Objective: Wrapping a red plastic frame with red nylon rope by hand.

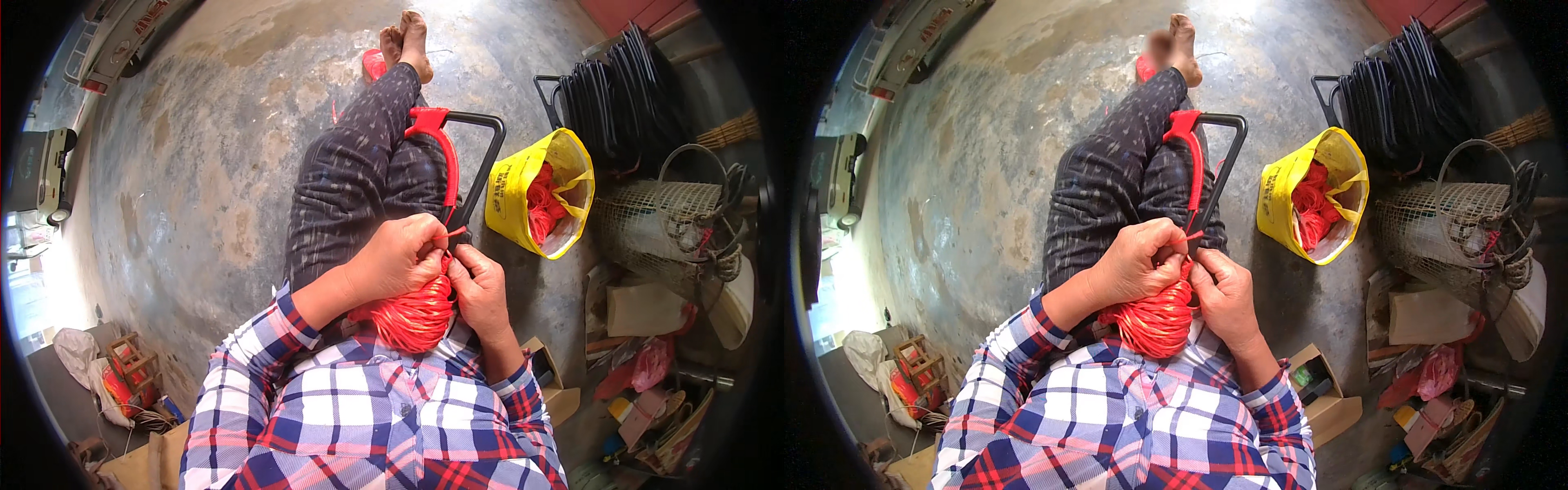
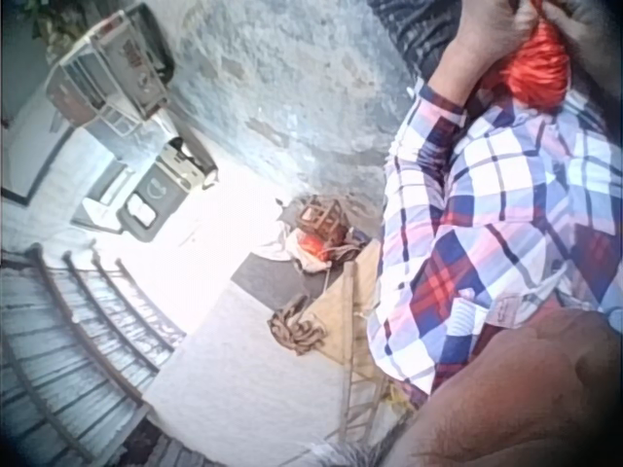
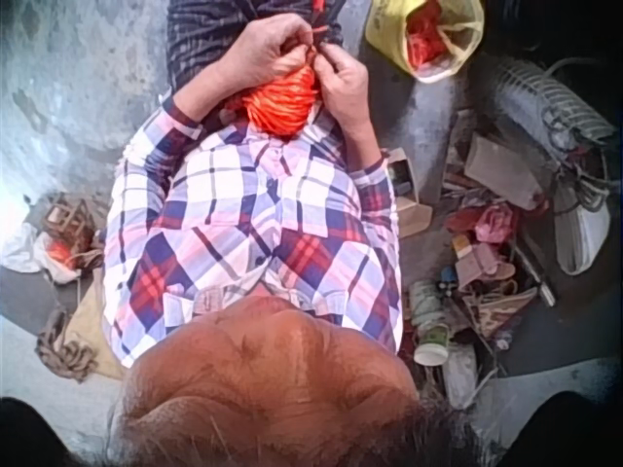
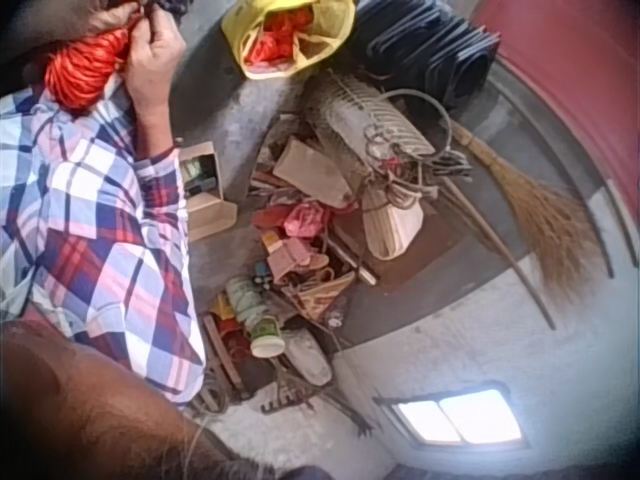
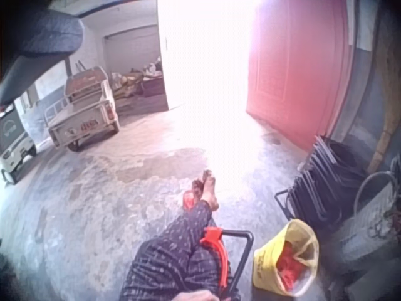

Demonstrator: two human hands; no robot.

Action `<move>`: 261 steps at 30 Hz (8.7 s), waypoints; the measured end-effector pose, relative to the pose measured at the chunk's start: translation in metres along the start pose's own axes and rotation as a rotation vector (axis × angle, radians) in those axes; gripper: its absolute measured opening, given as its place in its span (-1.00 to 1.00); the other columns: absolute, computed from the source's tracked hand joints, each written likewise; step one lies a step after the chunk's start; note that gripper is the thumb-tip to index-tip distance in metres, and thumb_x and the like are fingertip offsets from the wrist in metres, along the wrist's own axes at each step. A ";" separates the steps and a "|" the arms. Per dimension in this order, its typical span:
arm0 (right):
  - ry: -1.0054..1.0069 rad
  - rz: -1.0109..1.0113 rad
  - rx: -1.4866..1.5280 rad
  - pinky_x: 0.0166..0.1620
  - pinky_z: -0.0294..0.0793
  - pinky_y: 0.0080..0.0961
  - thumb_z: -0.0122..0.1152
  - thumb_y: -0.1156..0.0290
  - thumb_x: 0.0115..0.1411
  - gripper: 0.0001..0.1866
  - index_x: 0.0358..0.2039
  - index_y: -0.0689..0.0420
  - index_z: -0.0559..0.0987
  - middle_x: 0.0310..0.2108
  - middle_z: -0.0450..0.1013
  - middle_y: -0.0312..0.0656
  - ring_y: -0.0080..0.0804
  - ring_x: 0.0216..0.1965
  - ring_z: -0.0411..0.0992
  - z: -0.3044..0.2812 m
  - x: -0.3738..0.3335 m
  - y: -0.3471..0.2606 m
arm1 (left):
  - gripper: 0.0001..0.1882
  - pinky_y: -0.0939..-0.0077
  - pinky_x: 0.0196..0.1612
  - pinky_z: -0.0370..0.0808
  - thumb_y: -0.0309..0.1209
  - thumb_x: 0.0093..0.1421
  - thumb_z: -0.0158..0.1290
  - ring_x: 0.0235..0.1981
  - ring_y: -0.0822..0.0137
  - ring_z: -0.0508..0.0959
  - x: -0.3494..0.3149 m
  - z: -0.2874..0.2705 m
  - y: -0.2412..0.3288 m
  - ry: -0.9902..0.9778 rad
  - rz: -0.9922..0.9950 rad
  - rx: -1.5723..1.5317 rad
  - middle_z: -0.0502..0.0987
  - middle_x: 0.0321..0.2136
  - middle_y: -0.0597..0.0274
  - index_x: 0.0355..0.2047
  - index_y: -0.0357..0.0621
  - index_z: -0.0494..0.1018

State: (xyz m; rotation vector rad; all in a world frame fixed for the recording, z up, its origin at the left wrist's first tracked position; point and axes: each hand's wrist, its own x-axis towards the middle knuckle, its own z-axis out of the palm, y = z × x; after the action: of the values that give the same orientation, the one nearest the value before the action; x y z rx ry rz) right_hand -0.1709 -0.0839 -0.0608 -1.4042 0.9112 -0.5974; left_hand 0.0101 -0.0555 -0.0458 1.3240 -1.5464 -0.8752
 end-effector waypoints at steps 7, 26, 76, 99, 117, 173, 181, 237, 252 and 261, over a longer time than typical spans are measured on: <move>-0.001 0.063 0.076 -0.24 0.44 -0.63 0.09 0.52 0.26 -0.78 -0.14 0.34 0.56 -0.35 0.52 -0.23 -0.61 -0.33 0.45 0.001 -0.003 -0.003 | -0.94 0.56 -0.44 0.39 -0.54 0.18 0.01 -0.53 0.38 0.45 -0.012 -0.013 0.009 -0.017 -0.137 -0.115 0.45 -0.51 0.17 -0.37 -0.30 0.42; 0.006 0.080 0.112 -0.22 0.42 -0.68 0.12 0.51 0.27 -0.80 -0.14 0.33 0.55 -0.34 0.48 -0.33 -0.67 -0.31 0.40 0.000 -0.004 -0.005 | -0.91 0.27 -0.36 0.46 -0.48 0.17 0.03 -0.43 -0.04 0.51 -0.015 -0.022 0.006 -0.266 -0.037 0.134 0.46 -0.50 -0.01 -0.40 -0.27 0.42; 0.175 0.137 0.417 -0.29 0.45 -0.72 0.16 0.53 0.26 -0.92 -0.26 0.23 0.48 -0.39 0.46 -0.33 -0.68 -0.42 0.42 0.003 -0.004 -0.013 | -0.95 0.24 -0.43 0.48 -0.51 0.08 0.04 -0.46 0.00 0.55 -0.004 -0.011 0.011 -0.251 -0.020 0.207 0.50 -0.52 0.05 -0.43 -0.22 0.46; 0.165 0.111 0.426 -0.31 0.42 -0.76 0.19 0.48 0.27 -0.92 -0.30 0.21 0.48 -0.42 0.45 -0.38 -0.72 -0.41 0.39 0.004 -0.005 -0.008 | -0.75 0.44 -0.40 0.55 -0.62 -0.10 0.26 -0.40 0.18 0.59 -0.008 -0.002 0.019 0.004 0.229 0.295 0.51 -0.40 0.12 -0.35 -0.20 0.52; 0.183 -0.323 -0.234 -0.36 0.46 -0.61 0.29 0.71 -0.02 -0.73 -0.26 0.18 0.62 -0.36 0.47 -0.17 -0.46 -0.39 0.50 0.005 -0.015 -0.026 | -0.82 0.42 -0.40 0.49 -0.62 -0.07 0.17 -0.44 0.16 0.52 -0.016 0.008 0.022 0.133 0.242 0.186 0.41 -0.34 0.11 -0.42 -0.22 0.44; 0.150 0.167 0.297 -0.51 0.10 -0.76 0.06 0.49 0.20 -0.87 -0.49 0.19 0.45 -0.58 0.34 -0.38 -0.75 -0.61 0.17 -0.003 -0.033 -0.028 | -0.58 0.65 -0.25 0.45 -0.44 0.12 0.14 -0.29 0.50 0.46 -0.032 -0.017 -0.013 -0.015 -0.454 -0.313 0.33 -0.02 0.14 -0.01 -0.20 0.35; 0.313 -0.041 -0.197 -0.37 0.38 -0.67 0.25 0.57 0.05 -0.67 -0.11 0.27 0.54 -0.43 0.46 -0.31 -0.66 -0.48 0.38 0.008 -0.046 -0.069 | -0.34 0.28 0.05 0.41 -0.39 -0.09 0.25 -0.04 0.00 0.45 -0.091 -0.057 0.037 -0.270 -0.045 0.409 0.37 0.03 -0.15 0.05 -0.34 0.33; 0.751 -0.111 0.854 0.03 0.51 -0.17 0.11 0.40 0.26 -0.63 0.08 0.18 0.42 -0.04 0.46 -0.13 -0.20 -0.07 0.49 -0.145 0.076 0.041 | -0.59 0.58 -0.36 0.23 -0.19 0.35 -0.05 -0.50 0.47 0.29 -0.026 -0.031 0.042 0.138 -0.276 -0.801 0.38 -0.53 0.27 -0.54 -0.25 0.38; 0.456 -0.117 1.306 0.21 0.31 0.08 0.04 0.24 0.29 -0.60 0.01 0.28 0.43 0.00 0.45 0.10 0.05 0.09 0.39 -0.146 0.051 0.066 | -0.64 0.63 -0.65 -0.04 -0.29 0.26 -0.01 -0.69 0.58 0.04 -0.027 -0.044 0.028 0.287 -0.436 -1.046 0.06 -0.72 0.46 -0.64 -0.05 0.17; 1.051 -0.088 1.113 0.11 0.38 0.19 0.00 0.16 0.33 -0.68 -0.02 0.05 0.49 -0.02 0.46 0.00 0.05 -0.01 0.45 -0.191 0.068 0.082 | -0.64 0.59 -0.66 -0.03 -0.29 0.18 0.07 -0.71 0.51 0.07 -0.036 -0.026 0.036 0.238 -0.348 -1.229 0.11 -0.71 0.39 -0.64 -0.09 0.18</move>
State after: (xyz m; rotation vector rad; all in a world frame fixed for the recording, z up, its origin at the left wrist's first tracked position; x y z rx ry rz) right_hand -0.3037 -0.2381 -0.1404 -0.0382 1.0137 -1.6592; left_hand 0.0229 -0.0125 -0.0104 0.6987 -0.3576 -1.4676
